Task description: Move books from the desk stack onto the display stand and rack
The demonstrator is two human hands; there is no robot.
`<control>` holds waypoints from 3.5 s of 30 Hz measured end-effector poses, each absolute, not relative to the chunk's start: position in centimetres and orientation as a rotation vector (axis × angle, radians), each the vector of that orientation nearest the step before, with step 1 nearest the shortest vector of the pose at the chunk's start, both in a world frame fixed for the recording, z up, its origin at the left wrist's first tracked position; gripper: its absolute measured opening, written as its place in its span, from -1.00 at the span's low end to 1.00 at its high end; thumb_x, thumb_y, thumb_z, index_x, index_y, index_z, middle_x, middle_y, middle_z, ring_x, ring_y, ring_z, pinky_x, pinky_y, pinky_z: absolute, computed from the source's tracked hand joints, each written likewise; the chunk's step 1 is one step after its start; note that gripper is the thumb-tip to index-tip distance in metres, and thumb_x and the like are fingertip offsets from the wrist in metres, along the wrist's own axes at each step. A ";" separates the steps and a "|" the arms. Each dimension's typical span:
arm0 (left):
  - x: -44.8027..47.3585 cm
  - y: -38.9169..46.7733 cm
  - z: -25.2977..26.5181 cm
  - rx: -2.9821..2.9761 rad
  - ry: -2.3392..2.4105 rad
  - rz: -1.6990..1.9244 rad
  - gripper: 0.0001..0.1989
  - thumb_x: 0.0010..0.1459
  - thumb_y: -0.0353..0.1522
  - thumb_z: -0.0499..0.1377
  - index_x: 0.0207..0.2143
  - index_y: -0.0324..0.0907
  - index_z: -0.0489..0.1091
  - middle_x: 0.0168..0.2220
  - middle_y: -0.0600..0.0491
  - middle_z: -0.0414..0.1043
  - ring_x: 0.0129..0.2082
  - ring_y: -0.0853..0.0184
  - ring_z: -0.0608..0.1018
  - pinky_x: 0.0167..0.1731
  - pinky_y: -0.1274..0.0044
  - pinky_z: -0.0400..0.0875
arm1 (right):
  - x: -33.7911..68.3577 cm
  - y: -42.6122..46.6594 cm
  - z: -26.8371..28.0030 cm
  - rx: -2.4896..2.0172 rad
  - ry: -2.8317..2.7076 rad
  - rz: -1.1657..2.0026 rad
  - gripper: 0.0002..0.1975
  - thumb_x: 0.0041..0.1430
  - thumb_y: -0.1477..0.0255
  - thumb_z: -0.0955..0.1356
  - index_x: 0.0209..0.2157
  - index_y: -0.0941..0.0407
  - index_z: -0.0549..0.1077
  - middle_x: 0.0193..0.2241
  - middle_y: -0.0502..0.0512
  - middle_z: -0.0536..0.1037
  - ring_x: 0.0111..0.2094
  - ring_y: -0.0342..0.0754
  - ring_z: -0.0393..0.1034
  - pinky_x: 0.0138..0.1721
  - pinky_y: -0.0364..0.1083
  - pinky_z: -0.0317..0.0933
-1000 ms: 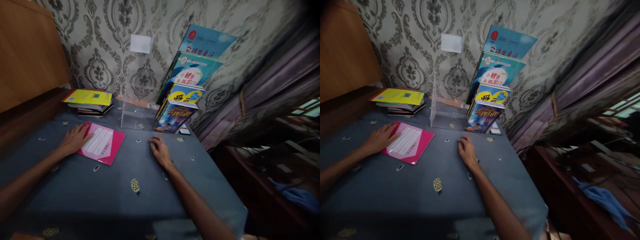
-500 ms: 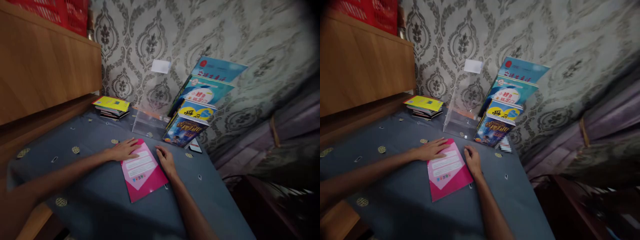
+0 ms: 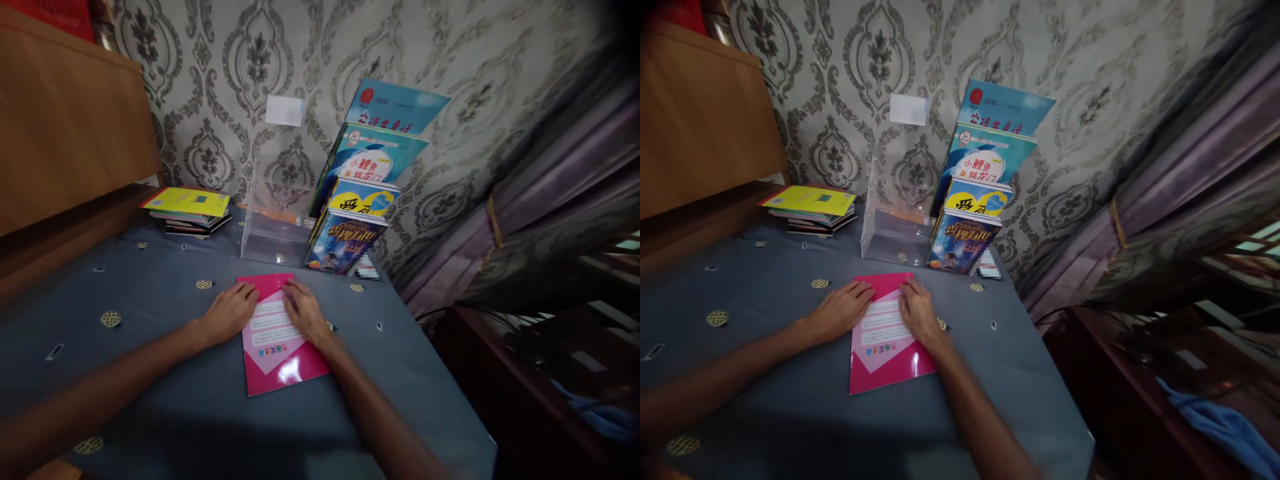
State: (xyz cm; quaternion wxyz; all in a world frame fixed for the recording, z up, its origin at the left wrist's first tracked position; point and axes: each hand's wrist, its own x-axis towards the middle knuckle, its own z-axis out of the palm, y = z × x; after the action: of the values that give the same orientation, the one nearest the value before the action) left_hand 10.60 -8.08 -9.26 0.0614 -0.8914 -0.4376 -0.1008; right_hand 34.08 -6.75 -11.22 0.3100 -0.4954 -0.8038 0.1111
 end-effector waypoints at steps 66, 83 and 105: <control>15.1 -3.1 -8.4 -2.804 -1.171 -0.226 -0.56 0.36 -0.40 -0.08 0.21 -0.28 0.31 0.26 -0.19 0.33 0.24 0.13 0.42 0.22 0.25 0.29 | 38.7 -1.7 -12.0 -1.112 -1.778 0.849 -0.45 0.25 0.61 0.20 0.25 0.04 0.28 0.13 0.14 0.52 0.18 -0.04 0.38 0.25 0.13 0.21; 18.7 -1.5 -9.8 -2.874 -0.975 -0.609 -0.63 0.32 -0.46 0.00 0.10 -0.29 0.41 0.12 -0.17 0.46 0.10 0.16 0.50 0.15 0.27 0.36 | 38.9 -2.2 -11.2 -1.263 -1.864 0.636 -0.49 0.32 0.56 0.16 0.27 0.07 0.26 0.11 0.18 0.52 0.16 0.03 0.40 0.23 0.18 0.21; 19.3 -1.8 -8.7 -2.845 -0.961 -0.618 -0.73 0.27 -0.48 0.03 -0.11 -0.19 0.50 -0.18 -0.07 0.53 -0.17 0.18 0.54 -0.12 0.35 0.46 | 37.6 -3.1 -9.3 -0.902 -1.087 1.285 -0.53 0.26 0.56 0.19 0.20 0.15 0.25 -0.08 0.20 0.58 -0.13 0.00 0.60 0.21 0.11 0.28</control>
State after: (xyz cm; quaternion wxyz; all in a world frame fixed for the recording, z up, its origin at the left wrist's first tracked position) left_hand 19.27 -1.79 -8.75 0.0380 -0.9273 -0.3131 -0.2016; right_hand 37.64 -3.10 -9.26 0.5776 -0.3855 -0.4648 0.5494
